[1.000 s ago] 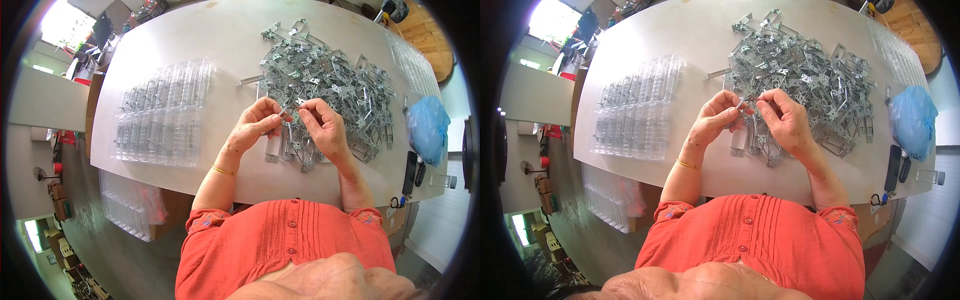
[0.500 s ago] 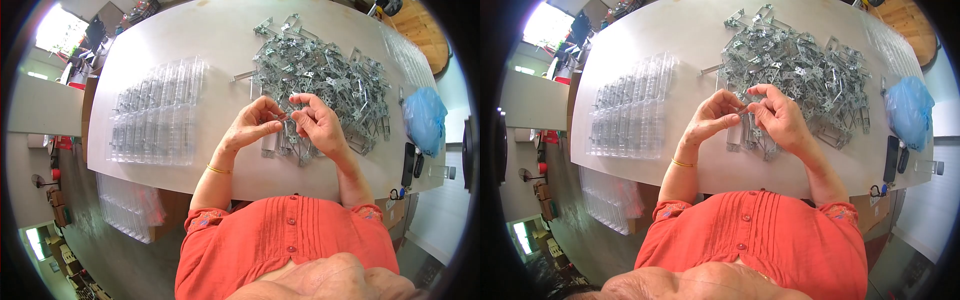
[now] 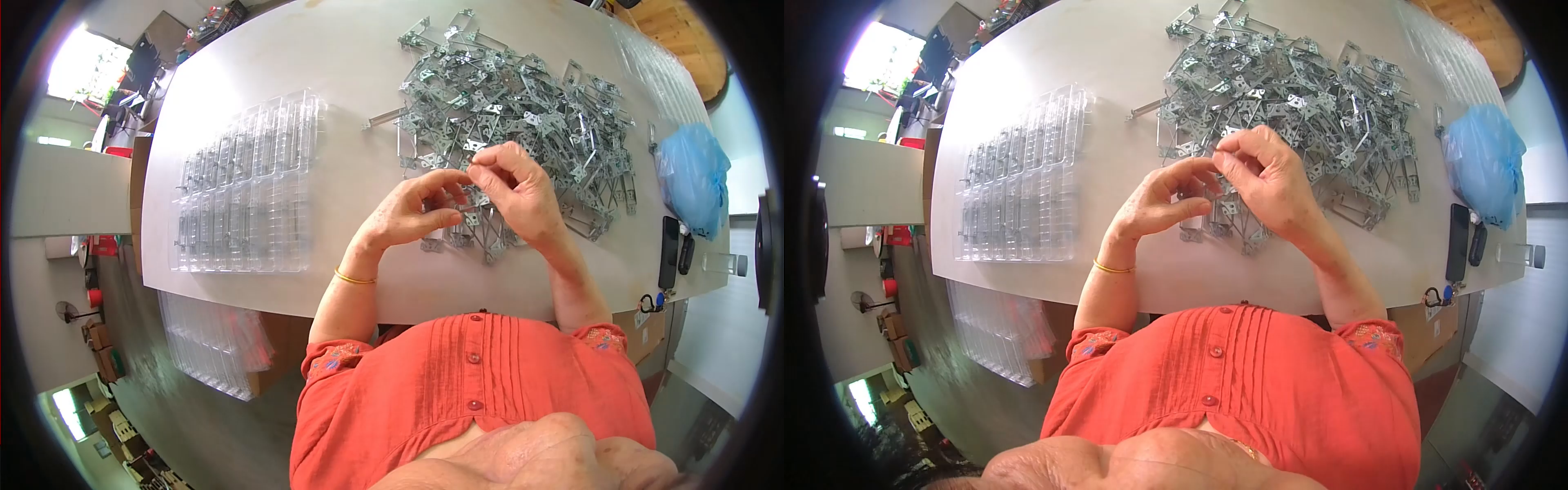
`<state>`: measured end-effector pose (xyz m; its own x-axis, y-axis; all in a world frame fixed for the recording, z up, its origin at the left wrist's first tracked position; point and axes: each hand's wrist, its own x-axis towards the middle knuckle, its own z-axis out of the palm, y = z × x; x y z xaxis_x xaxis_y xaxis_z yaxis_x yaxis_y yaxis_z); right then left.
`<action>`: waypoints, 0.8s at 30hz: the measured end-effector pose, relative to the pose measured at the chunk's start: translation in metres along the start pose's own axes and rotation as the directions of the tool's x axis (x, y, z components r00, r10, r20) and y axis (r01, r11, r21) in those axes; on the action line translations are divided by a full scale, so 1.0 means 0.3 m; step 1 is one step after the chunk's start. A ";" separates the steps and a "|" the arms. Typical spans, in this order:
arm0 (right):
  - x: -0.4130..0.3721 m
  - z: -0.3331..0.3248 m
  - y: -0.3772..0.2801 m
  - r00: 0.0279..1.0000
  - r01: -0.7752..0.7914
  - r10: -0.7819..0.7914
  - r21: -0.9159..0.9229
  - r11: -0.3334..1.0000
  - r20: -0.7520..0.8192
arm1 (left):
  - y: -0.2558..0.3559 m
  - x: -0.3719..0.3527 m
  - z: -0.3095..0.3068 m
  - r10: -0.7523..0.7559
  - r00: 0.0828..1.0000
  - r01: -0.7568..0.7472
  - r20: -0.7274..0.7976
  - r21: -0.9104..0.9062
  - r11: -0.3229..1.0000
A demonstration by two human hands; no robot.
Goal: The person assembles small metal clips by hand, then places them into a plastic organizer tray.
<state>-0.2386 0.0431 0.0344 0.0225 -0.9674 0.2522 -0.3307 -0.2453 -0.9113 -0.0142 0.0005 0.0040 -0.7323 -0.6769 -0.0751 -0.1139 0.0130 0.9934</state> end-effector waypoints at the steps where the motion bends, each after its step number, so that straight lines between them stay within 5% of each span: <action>1: 0.005 0.004 0.000 0.999 -0.013 0.015 0.055 0.998 -0.049 | 0.002 -0.001 0.007 -0.001 1.000 0.001 0.005 -0.072 0.997; 5: 0.032 -0.035 -0.063 0.976 -0.164 0.199 0.310 0.937 -0.084 | 0.002 -0.008 0.024 0.030 0.999 -0.032 -0.012 -0.396 0.918; 9: 0.007 -0.043 -0.041 0.971 -0.237 0.234 0.206 0.949 0.042 | -0.044 -0.005 0.014 0.097 0.992 -0.126 -0.080 -0.587 0.799; 24: -0.013 -0.013 -0.015 0.976 -0.200 0.195 0.048 0.979 0.096 | -0.038 -0.002 0.002 0.083 0.988 -0.145 -0.127 -0.624 0.767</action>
<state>-0.2409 0.0482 0.0386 0.0483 -0.9981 0.0376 -0.2827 -0.0497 -0.9579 -0.0128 0.0013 -0.0073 -0.6476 -0.7617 0.0197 0.4383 -0.3512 0.8274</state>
